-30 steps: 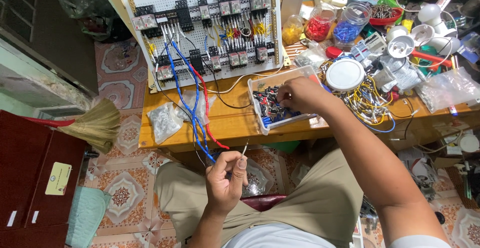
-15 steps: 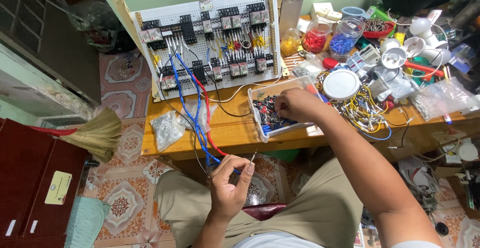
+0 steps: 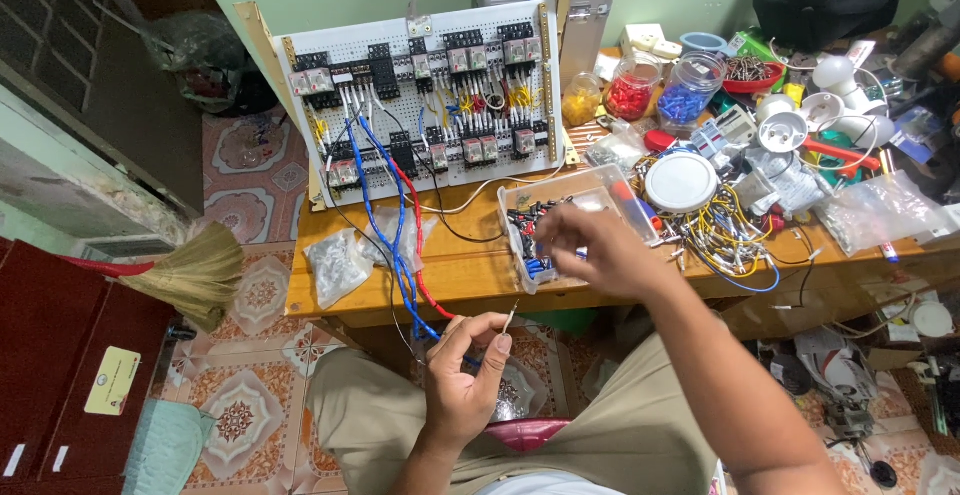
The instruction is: The person sits cross-legged and works on a breadboard circuit, stripping and twisting wires, and inserting small electronic components from a plastic container into the board. The person handles blue and red wires and various small parts throughout the task.
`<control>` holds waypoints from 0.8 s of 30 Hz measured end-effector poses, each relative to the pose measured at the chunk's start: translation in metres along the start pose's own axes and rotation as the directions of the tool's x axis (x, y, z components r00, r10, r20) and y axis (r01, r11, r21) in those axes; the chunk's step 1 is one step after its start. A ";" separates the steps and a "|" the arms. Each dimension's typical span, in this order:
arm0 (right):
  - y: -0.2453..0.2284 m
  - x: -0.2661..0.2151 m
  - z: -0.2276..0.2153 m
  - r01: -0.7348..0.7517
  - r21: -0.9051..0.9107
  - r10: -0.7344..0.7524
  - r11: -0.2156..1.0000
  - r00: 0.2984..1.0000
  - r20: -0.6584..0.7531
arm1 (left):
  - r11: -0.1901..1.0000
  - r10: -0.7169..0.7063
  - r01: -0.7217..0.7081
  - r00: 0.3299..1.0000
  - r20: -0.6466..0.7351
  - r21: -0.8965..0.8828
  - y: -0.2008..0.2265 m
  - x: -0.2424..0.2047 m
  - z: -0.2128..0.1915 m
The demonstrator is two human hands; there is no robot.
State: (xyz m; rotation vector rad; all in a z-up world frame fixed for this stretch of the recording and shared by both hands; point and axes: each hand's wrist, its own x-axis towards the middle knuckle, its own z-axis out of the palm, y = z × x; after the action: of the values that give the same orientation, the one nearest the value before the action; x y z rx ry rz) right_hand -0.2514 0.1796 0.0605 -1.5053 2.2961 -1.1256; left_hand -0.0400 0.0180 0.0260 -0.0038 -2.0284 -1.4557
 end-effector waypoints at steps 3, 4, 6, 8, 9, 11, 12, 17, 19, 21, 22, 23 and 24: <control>-0.031 -0.014 0.023 0.222 0.184 -0.206 0.957 0.973 -0.105 | 1.000 0.004 -0.004 1.000 -0.005 -0.003 0.001 0.000 0.001; -0.039 -0.018 0.031 0.277 0.264 -0.234 0.924 0.955 -0.183 | 1.000 0.018 -0.018 1.000 -0.002 0.008 0.001 0.000 0.001; -0.049 -0.027 0.046 0.335 0.337 -0.254 0.880 0.931 -0.262 | 0.999 0.033 -0.033 0.999 0.002 0.020 0.000 -0.002 0.001; -0.053 -0.035 0.058 0.203 0.580 -0.048 0.789 0.961 -0.272 | 1.000 0.020 -0.020 1.000 0.005 0.023 0.000 -0.004 0.000; -0.053 -0.037 0.060 0.206 0.579 -0.050 0.789 0.961 -0.273 | 0.999 0.023 -0.023 1.000 0.004 0.024 0.001 -0.004 -0.001; -0.053 -0.041 0.064 0.196 0.646 0.013 0.738 0.952 -0.304 | 1.000 0.019 -0.019 1.000 0.002 0.008 0.003 -0.005 -0.002; -0.052 -0.042 0.065 0.197 0.645 0.010 0.739 0.953 -0.303 | 1.000 0.020 -0.020 1.000 -0.001 0.008 0.003 -0.005 -0.002; -0.055 -0.044 0.068 0.216 0.641 -0.005 0.736 0.949 -0.315 | 1.000 0.016 -0.016 1.000 0.014 0.009 0.002 -0.005 -0.001; -0.051 -0.047 0.074 0.207 0.658 0.047 0.724 0.937 -0.346 | 1.000 0.021 -0.021 1.000 0.014 0.016 0.002 -0.005 0.000; -0.051 -0.048 0.075 0.198 0.676 0.100 0.710 0.922 -0.375 | 0.999 0.024 -0.024 1.000 0.014 0.023 0.001 -0.005 0.000; -0.052 -0.048 0.074 0.206 0.672 0.079 0.711 0.926 -0.368 | 1.000 0.023 -0.024 1.000 0.016 0.018 0.000 -0.006 0.000; -0.054 -0.047 0.072 0.214 0.668 0.058 0.713 0.931 -0.361 | 1.000 0.023 -0.023 1.000 0.018 0.013 -0.001 -0.006 0.000; -0.053 -0.047 0.073 0.214 0.668 0.060 0.713 0.930 -0.362 | 1.000 0.022 -0.022 1.000 0.019 0.013 -0.002 -0.006 0.000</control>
State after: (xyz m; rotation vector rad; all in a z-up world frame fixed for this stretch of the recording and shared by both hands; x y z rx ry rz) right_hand -0.1538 0.1728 0.0332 -1.1437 1.6178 -2.1377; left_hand -0.0356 0.0196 0.0214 -0.0350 -2.0471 -1.4336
